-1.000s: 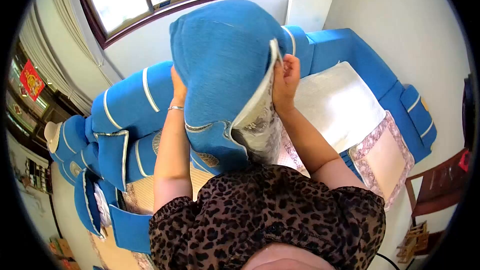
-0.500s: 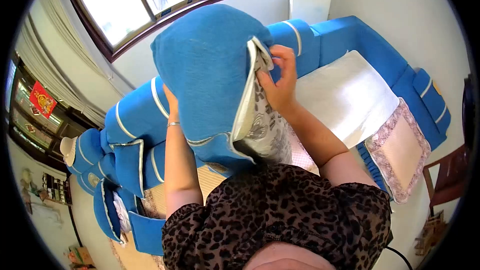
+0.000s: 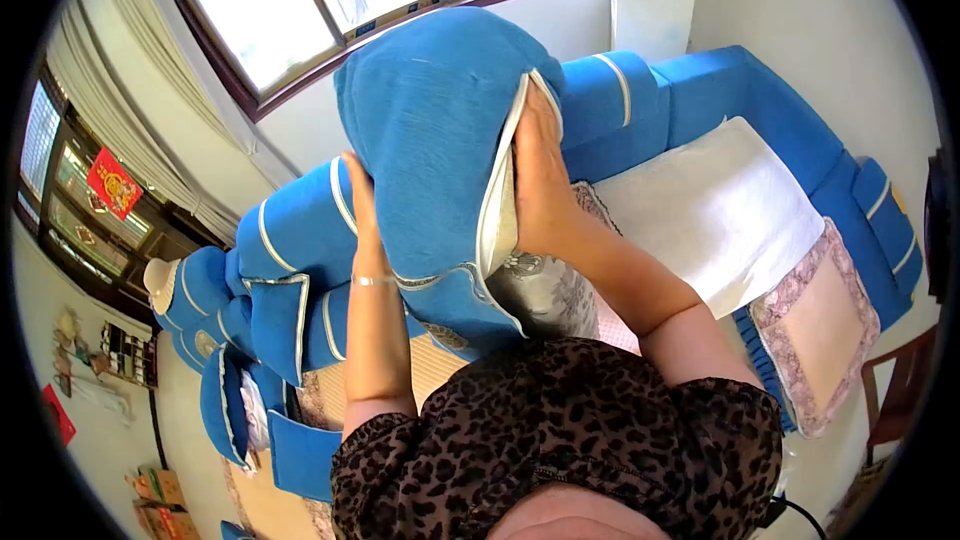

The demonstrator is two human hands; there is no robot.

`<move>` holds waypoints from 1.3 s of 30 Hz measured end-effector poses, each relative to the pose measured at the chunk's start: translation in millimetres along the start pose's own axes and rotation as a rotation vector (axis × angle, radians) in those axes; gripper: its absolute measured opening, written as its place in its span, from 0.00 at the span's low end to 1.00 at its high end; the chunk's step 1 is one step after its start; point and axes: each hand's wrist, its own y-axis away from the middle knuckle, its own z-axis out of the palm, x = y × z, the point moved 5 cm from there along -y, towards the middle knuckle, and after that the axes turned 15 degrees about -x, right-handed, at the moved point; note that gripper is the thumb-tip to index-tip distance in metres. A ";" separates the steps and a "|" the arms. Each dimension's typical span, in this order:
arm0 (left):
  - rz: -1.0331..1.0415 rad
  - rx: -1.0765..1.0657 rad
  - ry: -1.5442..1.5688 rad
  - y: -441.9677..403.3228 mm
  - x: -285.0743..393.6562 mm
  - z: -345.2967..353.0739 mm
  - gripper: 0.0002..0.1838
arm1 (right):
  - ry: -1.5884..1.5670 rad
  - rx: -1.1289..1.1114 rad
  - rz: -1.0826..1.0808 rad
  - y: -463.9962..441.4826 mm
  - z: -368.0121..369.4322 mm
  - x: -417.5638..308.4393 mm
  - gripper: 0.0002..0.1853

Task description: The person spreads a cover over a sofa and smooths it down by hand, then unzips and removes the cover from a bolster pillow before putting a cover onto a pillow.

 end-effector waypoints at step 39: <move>0.367 0.474 -1.707 67.0 60.3 60.4 0.15 | -0.200 0.179 0.430 75.5 70.7 102.9 0.18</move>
